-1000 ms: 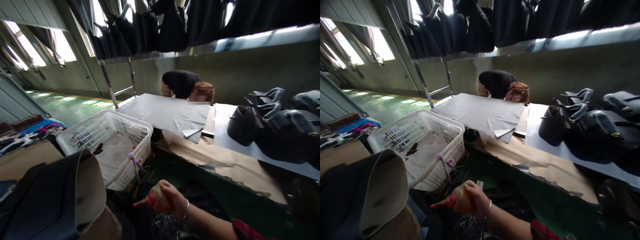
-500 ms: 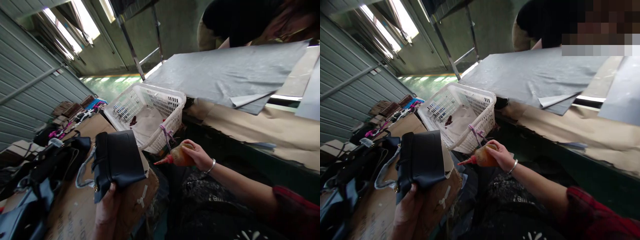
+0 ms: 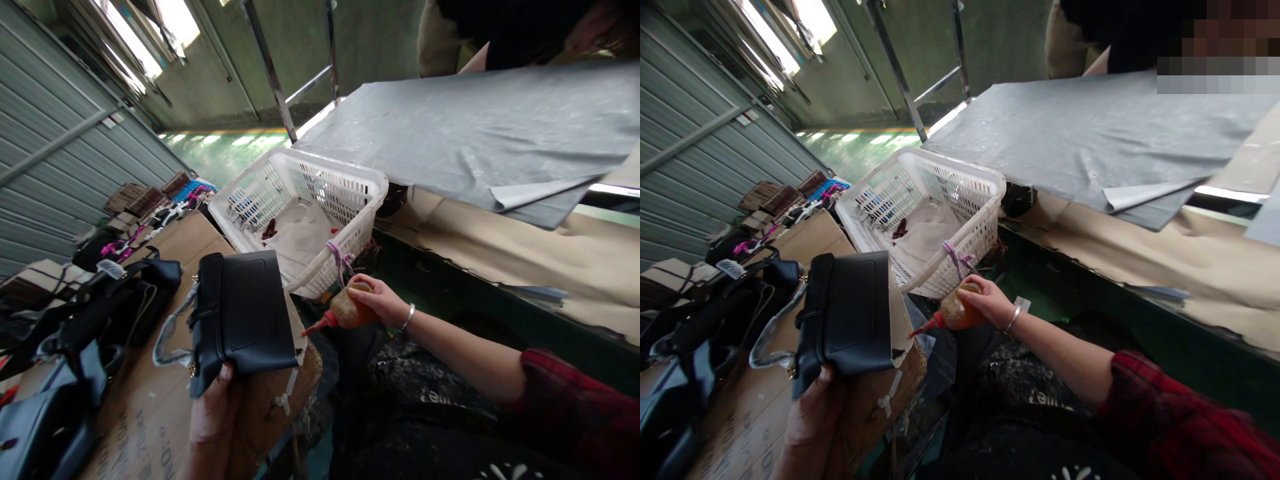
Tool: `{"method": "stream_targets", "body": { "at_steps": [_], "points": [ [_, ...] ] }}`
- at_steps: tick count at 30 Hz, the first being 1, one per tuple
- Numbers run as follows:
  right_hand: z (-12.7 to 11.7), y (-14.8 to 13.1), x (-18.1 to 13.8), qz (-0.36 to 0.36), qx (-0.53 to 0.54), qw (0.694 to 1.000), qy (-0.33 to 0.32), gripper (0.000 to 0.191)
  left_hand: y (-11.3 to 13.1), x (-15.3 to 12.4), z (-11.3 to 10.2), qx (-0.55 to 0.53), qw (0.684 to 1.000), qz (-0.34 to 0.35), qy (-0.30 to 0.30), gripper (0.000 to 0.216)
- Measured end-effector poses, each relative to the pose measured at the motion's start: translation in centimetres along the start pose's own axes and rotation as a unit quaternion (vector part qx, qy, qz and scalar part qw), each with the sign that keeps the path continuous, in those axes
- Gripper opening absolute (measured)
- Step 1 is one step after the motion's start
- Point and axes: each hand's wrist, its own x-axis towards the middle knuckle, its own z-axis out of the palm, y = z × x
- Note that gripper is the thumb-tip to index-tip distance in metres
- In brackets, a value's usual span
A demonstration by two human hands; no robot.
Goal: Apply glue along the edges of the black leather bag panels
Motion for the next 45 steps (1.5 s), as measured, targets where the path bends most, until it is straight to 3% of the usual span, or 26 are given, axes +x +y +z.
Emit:
{"method": "stream_targets", "body": {
  "at_steps": [8,20,29,38,45],
  "points": [
    [-0.7,-0.2,-1.5,0.034,-0.015,0.997,-0.06,0.048,-0.5,0.0,-0.5,0.009,1.0,0.007,-0.007,0.052],
    [-0.6,0.0,-0.5,0.012,0.017,0.999,0.027,0.05,-0.6,0.1,-0.3,0.018,1.0,0.021,-0.015,0.051],
    [-1.4,-0.8,-2.2,0.029,-0.04,0.998,-0.032,0.048,-0.7,0.1,-0.3,0.007,0.999,0.02,-0.037,0.047],
    [-0.8,-0.9,-0.8,-0.007,-0.017,1.0,0.018,0.047,-0.8,0.2,-0.5,0.01,1.0,0.018,-0.023,0.048],
    [-0.7,-0.4,-3.0,0.057,-0.019,0.998,-0.015,0.047,-1.0,0.4,-0.5,0.022,0.999,0.03,-0.038,0.047]
  ]
}}
